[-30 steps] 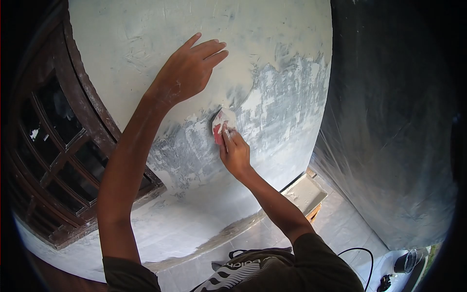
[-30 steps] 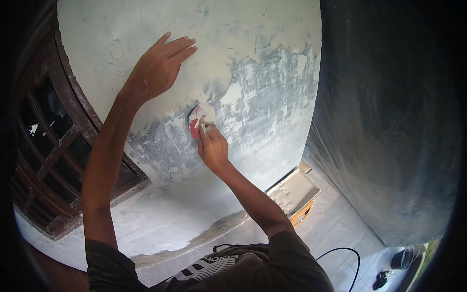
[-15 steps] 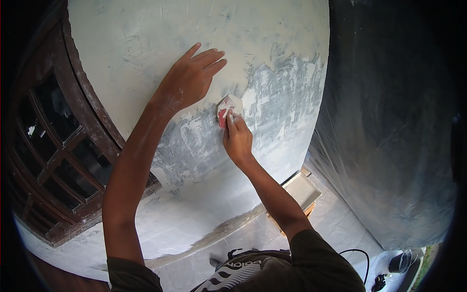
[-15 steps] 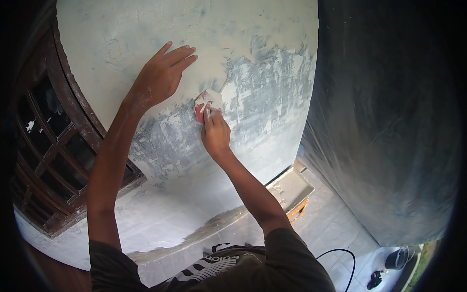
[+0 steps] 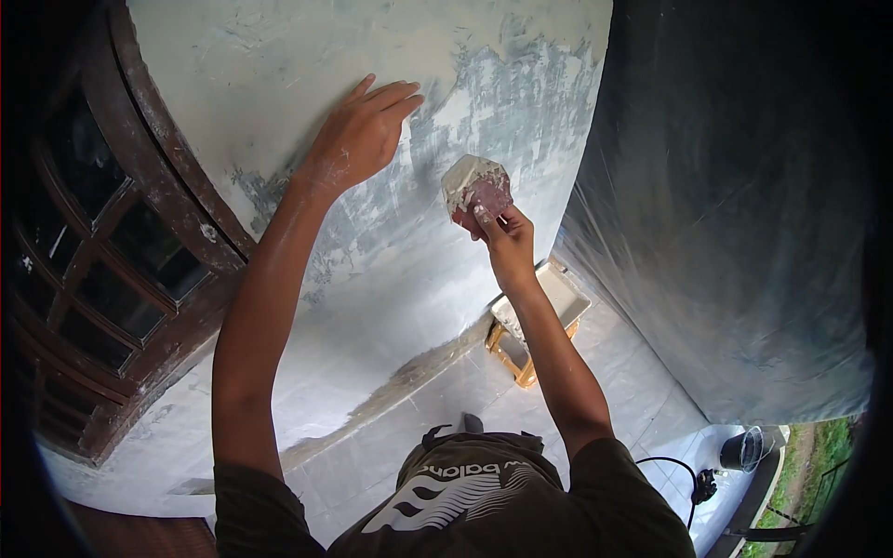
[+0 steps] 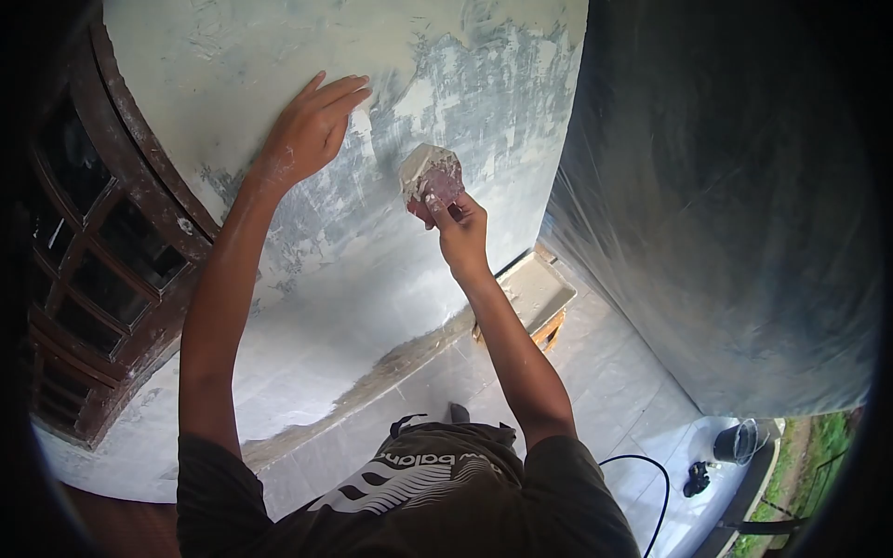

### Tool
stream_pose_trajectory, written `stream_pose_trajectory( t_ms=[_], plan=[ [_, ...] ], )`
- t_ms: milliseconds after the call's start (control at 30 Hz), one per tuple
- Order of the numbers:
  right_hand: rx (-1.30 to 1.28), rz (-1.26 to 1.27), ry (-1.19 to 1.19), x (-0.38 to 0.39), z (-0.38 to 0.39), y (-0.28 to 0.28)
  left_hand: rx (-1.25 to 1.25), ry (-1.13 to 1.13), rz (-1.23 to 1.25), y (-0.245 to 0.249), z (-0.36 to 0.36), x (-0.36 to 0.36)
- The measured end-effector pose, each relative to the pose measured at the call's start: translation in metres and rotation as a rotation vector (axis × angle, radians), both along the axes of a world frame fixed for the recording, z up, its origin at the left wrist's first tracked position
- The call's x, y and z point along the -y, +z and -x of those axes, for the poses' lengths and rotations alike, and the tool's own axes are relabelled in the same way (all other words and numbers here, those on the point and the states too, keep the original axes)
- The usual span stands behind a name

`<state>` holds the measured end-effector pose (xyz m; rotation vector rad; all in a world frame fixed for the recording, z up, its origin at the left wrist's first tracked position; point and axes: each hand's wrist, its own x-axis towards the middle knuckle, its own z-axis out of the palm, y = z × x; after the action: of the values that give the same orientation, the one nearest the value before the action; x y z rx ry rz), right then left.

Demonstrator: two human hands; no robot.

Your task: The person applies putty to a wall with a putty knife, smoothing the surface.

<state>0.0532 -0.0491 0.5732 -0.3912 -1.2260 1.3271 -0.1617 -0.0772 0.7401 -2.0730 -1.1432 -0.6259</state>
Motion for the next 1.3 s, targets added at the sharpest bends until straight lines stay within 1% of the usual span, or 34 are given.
stream_pose_trajectory(
  t_ms=[67,167,300,333,500,567,633,833,900,933,1067,1133,1167,1200,1267,1300],
  plan=[
    [-0.067,0.105,0.034,0.008,-0.009,-0.007,0.051,-0.032,0.029,-0.016,-0.004,0.006],
    [-0.030,0.198,0.016,0.016,-0.025,-0.018,0.122,-0.063,0.092,-0.040,-0.009,0.015],
    [-0.078,0.329,-0.017,0.023,-0.042,-0.039,0.191,-0.080,0.163,-0.073,-0.023,0.018],
    [-0.101,0.337,0.010,0.022,-0.046,-0.046,0.193,-0.083,0.174,-0.081,-0.026,0.016],
    [-0.142,0.418,-0.002,0.015,-0.070,-0.077,0.258,-0.122,0.277,-0.122,-0.051,-0.002],
    [-0.164,0.481,-0.046,0.007,-0.084,-0.089,0.283,-0.125,0.320,-0.140,-0.065,-0.015],
    [-0.138,0.551,-0.074,-0.012,-0.111,-0.114,0.314,-0.127,0.389,-0.171,-0.088,-0.039],
    [0.010,0.636,-0.088,-0.061,-0.171,-0.189,0.400,-0.119,0.521,-0.258,-0.139,-0.094],
    [0.066,0.695,-0.092,-0.076,-0.188,-0.214,0.479,-0.100,0.569,-0.292,-0.157,-0.106],
    [0.117,0.736,-0.095,-0.080,-0.192,-0.227,0.499,-0.083,0.611,-0.309,-0.163,-0.109],
    [0.192,0.838,-0.130,-0.095,-0.212,-0.277,0.566,-0.038,0.723,-0.375,-0.188,-0.120],
    [0.323,0.836,-0.155,-0.098,-0.218,-0.307,0.590,-0.030,0.783,-0.405,-0.193,-0.122],
    [0.328,0.858,-0.162,-0.099,-0.218,-0.323,0.613,-0.024,0.819,-0.421,-0.191,-0.124],
    [0.444,0.868,-0.197,-0.096,-0.220,-0.338,0.661,-0.045,0.805,-0.434,-0.194,-0.123],
    [0.652,0.837,-0.252,-0.095,-0.221,-0.373,0.696,-0.033,0.877,-0.458,-0.197,-0.124],
    [0.655,0.864,-0.248,-0.091,-0.219,-0.390,0.732,-0.016,0.932,-0.472,-0.196,-0.121]
  ],
)
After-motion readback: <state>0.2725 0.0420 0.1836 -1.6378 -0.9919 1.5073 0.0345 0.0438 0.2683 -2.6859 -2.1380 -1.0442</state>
